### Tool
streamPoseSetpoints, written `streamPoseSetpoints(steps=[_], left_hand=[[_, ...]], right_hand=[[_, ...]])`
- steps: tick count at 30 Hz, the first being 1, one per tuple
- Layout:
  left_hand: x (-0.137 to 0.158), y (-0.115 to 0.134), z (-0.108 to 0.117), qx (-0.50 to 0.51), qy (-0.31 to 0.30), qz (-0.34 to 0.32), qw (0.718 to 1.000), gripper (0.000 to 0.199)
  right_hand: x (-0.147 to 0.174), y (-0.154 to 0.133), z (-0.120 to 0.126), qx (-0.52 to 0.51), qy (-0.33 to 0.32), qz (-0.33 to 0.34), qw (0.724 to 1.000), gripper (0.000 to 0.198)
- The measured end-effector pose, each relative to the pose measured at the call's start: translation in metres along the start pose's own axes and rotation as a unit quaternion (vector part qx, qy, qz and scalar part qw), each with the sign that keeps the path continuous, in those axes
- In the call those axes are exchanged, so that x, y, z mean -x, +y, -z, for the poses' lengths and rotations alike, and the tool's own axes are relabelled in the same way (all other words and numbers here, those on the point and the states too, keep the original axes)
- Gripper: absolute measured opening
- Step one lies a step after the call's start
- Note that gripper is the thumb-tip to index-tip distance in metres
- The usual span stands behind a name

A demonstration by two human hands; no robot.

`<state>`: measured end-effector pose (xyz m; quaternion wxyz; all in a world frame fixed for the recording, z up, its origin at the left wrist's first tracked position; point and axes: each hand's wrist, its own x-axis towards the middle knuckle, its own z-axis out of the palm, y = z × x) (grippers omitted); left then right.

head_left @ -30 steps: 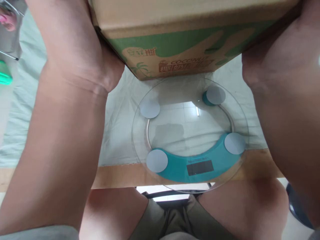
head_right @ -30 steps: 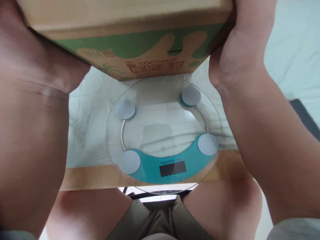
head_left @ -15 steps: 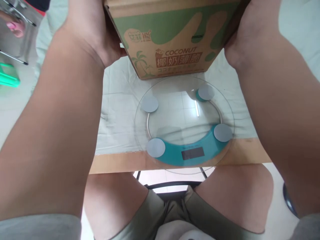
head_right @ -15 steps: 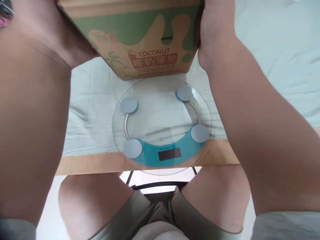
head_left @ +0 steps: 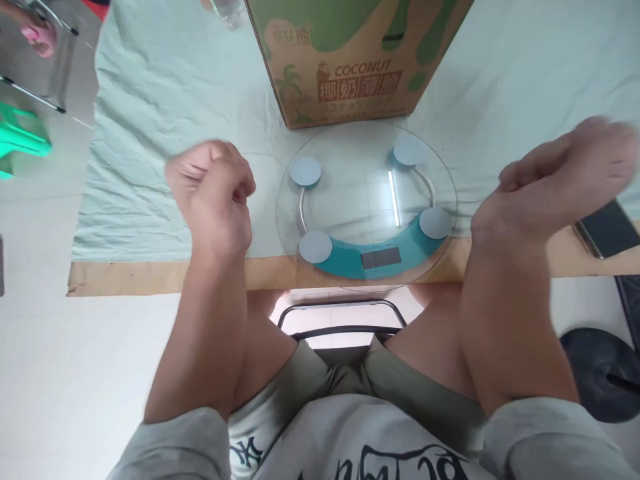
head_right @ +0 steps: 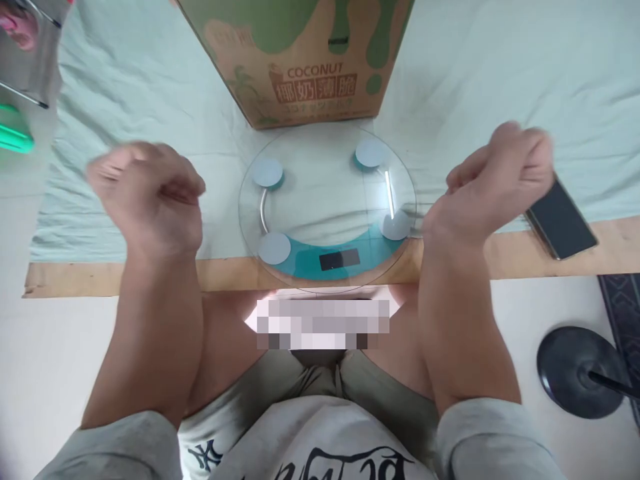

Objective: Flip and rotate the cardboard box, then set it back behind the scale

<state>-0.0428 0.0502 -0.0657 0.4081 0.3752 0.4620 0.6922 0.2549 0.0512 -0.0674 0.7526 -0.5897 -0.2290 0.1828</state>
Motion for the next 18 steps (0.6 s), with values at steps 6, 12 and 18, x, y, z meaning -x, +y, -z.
streamPoseSetpoints(steps=[6, 12, 18], left_hand=[[0.003, -0.034, 0.028, 0.023, 0.019, 0.150, 0.988, 0.073], [0.001, -0.035, 0.030, 0.049, -0.003, 0.180, 0.982, 0.079], [0.000, -0.035, 0.037, 0.032, 0.005, 0.190, 0.981, 0.073]], right_hand=[[0.011, 0.030, 0.012, -0.021, -0.065, -0.089, 0.994, 0.041], [0.011, 0.028, 0.023, -0.011, -0.085, -0.122, 0.989, 0.042], [0.013, 0.031, 0.031, 0.014, -0.075, -0.128, 0.989, 0.050]])
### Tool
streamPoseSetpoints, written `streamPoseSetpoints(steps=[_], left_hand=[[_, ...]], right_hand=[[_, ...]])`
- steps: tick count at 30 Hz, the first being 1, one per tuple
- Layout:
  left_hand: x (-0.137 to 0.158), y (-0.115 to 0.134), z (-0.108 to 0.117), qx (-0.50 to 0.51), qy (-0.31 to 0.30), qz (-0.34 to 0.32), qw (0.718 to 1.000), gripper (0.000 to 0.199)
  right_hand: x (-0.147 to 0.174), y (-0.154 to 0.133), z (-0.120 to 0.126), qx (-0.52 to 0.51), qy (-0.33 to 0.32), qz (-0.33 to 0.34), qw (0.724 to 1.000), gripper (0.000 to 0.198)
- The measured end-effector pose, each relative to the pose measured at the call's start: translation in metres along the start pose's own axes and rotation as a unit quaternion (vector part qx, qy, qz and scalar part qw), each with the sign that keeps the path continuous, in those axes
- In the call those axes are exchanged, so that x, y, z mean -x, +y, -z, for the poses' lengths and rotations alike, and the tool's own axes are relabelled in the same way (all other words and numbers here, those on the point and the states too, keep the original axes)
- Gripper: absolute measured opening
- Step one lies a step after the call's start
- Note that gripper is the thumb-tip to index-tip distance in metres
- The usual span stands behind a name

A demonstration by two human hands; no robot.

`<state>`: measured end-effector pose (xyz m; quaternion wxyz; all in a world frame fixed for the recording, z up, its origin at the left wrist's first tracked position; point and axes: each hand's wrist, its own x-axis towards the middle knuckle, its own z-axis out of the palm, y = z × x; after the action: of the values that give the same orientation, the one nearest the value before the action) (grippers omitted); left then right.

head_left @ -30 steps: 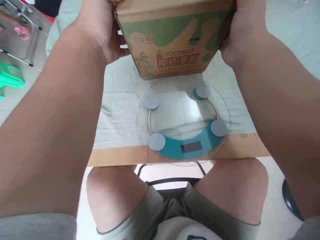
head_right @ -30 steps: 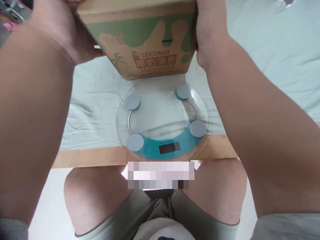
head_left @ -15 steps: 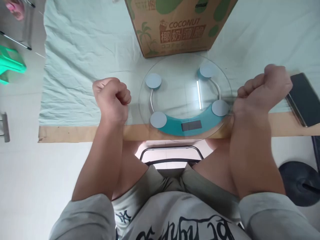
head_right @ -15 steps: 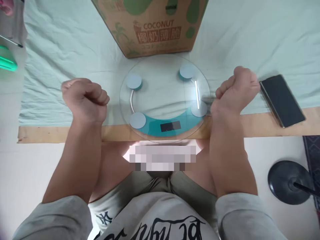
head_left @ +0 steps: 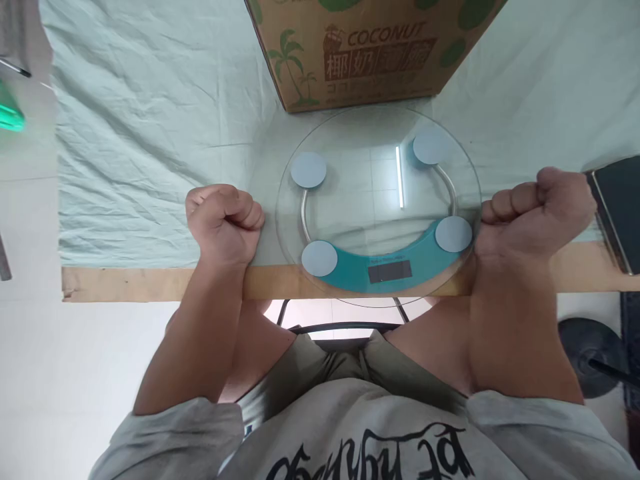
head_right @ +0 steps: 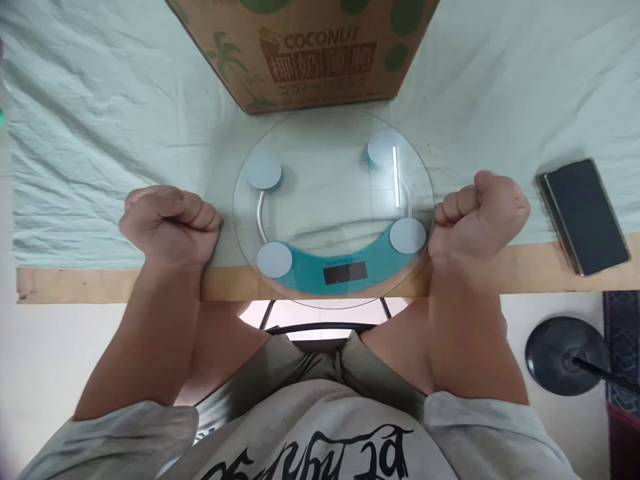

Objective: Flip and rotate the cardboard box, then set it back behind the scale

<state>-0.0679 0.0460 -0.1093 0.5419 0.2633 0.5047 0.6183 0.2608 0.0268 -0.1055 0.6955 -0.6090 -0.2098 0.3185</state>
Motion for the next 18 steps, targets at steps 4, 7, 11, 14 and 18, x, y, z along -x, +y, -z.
streamPoseSetpoints(steps=[4, 7, 11, 14, 18], left_hand=[[0.0015, 0.0025, 0.0055, -0.012, 0.042, 0.032, 0.999, 0.076], [0.0039, 0.0024, 0.0084, -0.011, 0.015, 0.006, 1.000, 0.078], [0.0052, 0.0026, 0.0088, -0.035, -0.018, -0.002, 0.999, 0.078], [0.0041, 0.0031, 0.0069, -0.055, -0.025, 0.006, 0.998, 0.080], [0.0006, 0.0037, 0.0042, -0.062, -0.043, 0.010, 0.997, 0.080]], right_hand=[[0.0030, 0.0011, 0.0057, 0.008, 0.014, -0.003, 1.000, 0.051], [0.0040, 0.0023, 0.0083, 0.009, 0.021, -0.005, 1.000, 0.048], [0.0025, 0.0031, 0.0079, 0.007, 0.028, -0.001, 1.000, 0.044], [0.0010, 0.0024, 0.0055, 0.002, 0.038, -0.004, 0.999, 0.041], [-0.0002, 0.0004, 0.0013, -0.010, 0.052, -0.012, 0.998, 0.034]])
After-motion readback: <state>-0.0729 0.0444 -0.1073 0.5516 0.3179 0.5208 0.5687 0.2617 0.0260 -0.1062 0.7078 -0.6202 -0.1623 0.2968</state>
